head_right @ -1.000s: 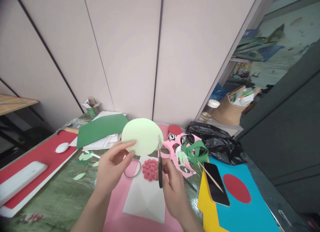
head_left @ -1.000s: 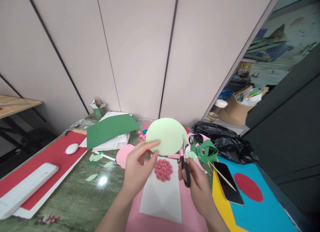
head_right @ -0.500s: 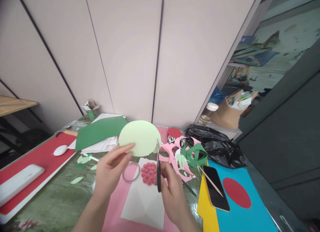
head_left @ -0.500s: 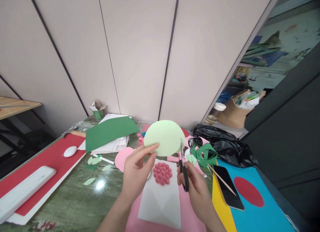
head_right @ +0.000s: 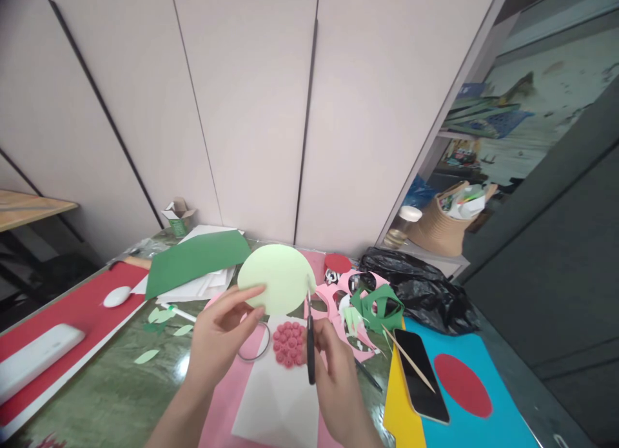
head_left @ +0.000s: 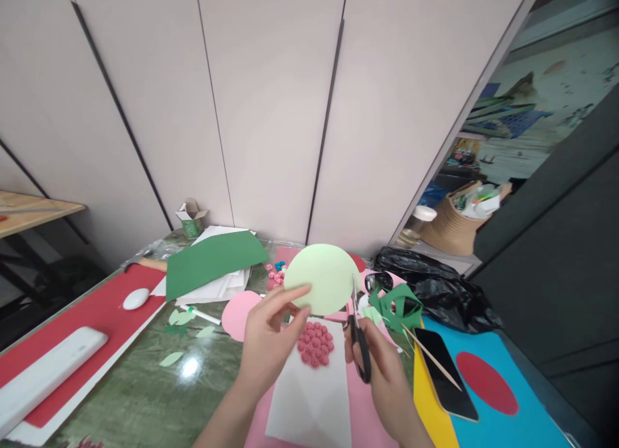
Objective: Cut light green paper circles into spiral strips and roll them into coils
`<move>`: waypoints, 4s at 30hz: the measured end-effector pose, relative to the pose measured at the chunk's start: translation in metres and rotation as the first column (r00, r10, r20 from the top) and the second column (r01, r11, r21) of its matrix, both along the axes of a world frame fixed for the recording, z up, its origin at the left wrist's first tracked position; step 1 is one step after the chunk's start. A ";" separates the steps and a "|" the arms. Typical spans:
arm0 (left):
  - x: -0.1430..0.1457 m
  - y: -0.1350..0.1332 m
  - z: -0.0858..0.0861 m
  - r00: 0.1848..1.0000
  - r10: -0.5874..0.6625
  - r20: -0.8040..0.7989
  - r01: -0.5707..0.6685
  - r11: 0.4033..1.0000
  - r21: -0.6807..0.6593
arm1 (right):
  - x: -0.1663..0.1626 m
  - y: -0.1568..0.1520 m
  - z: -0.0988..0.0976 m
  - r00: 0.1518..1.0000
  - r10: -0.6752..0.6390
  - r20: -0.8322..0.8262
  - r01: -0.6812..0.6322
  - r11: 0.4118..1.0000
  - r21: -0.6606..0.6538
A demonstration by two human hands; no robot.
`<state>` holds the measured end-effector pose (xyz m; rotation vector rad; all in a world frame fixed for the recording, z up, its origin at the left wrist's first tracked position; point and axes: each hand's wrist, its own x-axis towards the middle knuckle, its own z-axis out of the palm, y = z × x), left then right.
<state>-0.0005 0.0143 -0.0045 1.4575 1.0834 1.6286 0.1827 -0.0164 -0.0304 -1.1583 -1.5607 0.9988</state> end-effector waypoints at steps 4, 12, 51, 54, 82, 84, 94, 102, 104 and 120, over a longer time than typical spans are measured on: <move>-0.001 0.000 0.001 1.000 0.010 -0.006 -0.010 1.000 -0.003 | 0.001 0.000 0.000 1.000 -0.005 0.009 0.004 1.000 0.014; -0.001 -0.001 0.002 0.999 0.031 -0.035 -0.031 0.999 0.008 | 0.000 0.000 0.003 1.000 -0.010 0.012 0.009 0.999 0.050; 0.004 -0.002 0.004 0.992 0.101 0.070 -0.104 0.993 0.049 | 0.001 -0.003 0.003 0.998 0.013 0.059 -0.015 0.999 0.039; 0.004 -0.002 0.006 0.995 0.091 0.037 -0.093 0.995 0.045 | 0.001 -0.002 0.003 0.999 0.014 0.036 -0.015 0.999 0.034; 0.000 -0.003 0.007 0.997 0.071 0.026 -0.072 0.997 0.022 | 0.000 -0.002 0.002 0.999 -0.003 0.041 0.002 1.000 0.027; 0.000 -0.002 0.005 0.997 0.073 0.017 -0.074 0.997 0.032 | 0.000 -0.002 0.002 0.999 -0.006 0.033 0.005 0.999 0.032; 0.002 -0.001 0.001 0.991 0.064 0.115 -0.074 0.994 0.079 | -0.001 -0.002 0.001 0.999 0.006 0.036 -0.007 0.999 0.035; 0.003 -0.002 0.002 0.997 0.030 0.065 -0.035 0.996 0.076 | 0.001 -0.002 -0.003 0.999 0.018 -0.033 -0.017 0.999 0.035; 0.003 -0.003 0.002 0.998 0.013 0.056 -0.017 0.997 0.073 | 0.002 -0.002 -0.003 1.000 0.003 -0.025 -0.002 0.999 0.049; 0.004 -0.001 0.004 0.998 0.015 0.060 -0.020 0.997 0.076 | -0.002 -0.002 0.001 0.999 -0.039 0.014 0.038 0.997 0.066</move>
